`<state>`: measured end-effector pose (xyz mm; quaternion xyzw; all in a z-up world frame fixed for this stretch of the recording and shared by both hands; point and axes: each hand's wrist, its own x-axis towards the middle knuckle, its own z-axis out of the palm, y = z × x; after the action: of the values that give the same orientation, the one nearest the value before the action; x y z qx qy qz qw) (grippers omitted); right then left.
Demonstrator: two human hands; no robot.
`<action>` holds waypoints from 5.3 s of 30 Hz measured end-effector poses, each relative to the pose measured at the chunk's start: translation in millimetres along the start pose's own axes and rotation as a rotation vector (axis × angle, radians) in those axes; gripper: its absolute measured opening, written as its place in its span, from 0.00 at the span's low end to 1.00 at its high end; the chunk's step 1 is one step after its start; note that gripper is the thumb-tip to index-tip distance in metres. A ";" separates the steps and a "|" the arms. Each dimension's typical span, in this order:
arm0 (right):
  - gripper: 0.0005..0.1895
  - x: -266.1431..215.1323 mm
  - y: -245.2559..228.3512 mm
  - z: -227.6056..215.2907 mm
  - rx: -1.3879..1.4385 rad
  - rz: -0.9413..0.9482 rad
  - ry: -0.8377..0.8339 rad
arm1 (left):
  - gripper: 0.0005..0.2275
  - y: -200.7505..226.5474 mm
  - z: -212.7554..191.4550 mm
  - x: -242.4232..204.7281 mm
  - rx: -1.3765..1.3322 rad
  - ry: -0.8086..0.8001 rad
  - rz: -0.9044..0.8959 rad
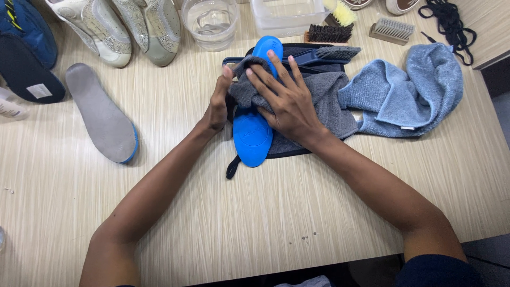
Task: The person wipes a blue shoe insole with a gray cloth on a table, then flips it over to wipe the gray side. They repeat the wiping process on both sides of the insole using the cloth.
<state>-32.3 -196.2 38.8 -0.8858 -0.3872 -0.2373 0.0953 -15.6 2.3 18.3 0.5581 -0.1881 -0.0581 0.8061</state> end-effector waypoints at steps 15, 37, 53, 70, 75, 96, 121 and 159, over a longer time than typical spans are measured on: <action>0.32 5.6 37.1 28.6 0.141 0.362 -0.049 | 0.57 12.0 -13.2 8.5 0.577 -0.402 -0.293; 0.23 7.9 33.1 4.2 0.255 0.009 -0.091 | 0.48 52.9 -37.8 7.1 0.653 -0.401 -0.478; 0.22 -31.4 108.9 67.1 0.720 0.647 0.913 | 0.36 72.6 0.6 -2.1 1.040 -0.469 0.105; 0.14 2.6 41.3 -9.3 0.362 0.537 0.830 | 0.15 12.3 -34.5 -4.0 0.889 -0.198 -0.036; 0.13 -4.1 42.8 -0.3 -0.026 0.378 0.192 | 0.14 2.6 -35.8 -4.8 0.954 -0.206 0.023; 0.08 6.4 40.6 -17.1 -0.087 0.415 0.035 | 0.11 13.6 -28.2 -5.0 0.896 -0.206 0.006; 0.04 8.8 51.4 -11.5 0.025 0.344 -0.042 | 0.11 -6.8 -36.8 -7.0 1.018 -0.270 0.030; 0.10 18.5 39.0 7.7 0.083 0.142 -0.077 | 0.14 -7.0 -20.9 -11.9 1.163 -0.207 0.132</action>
<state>9.7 -208.2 41.8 -0.9147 -0.3365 -0.1795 0.1335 -18.1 21.6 2.6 0.8866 -0.3010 0.0507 0.3475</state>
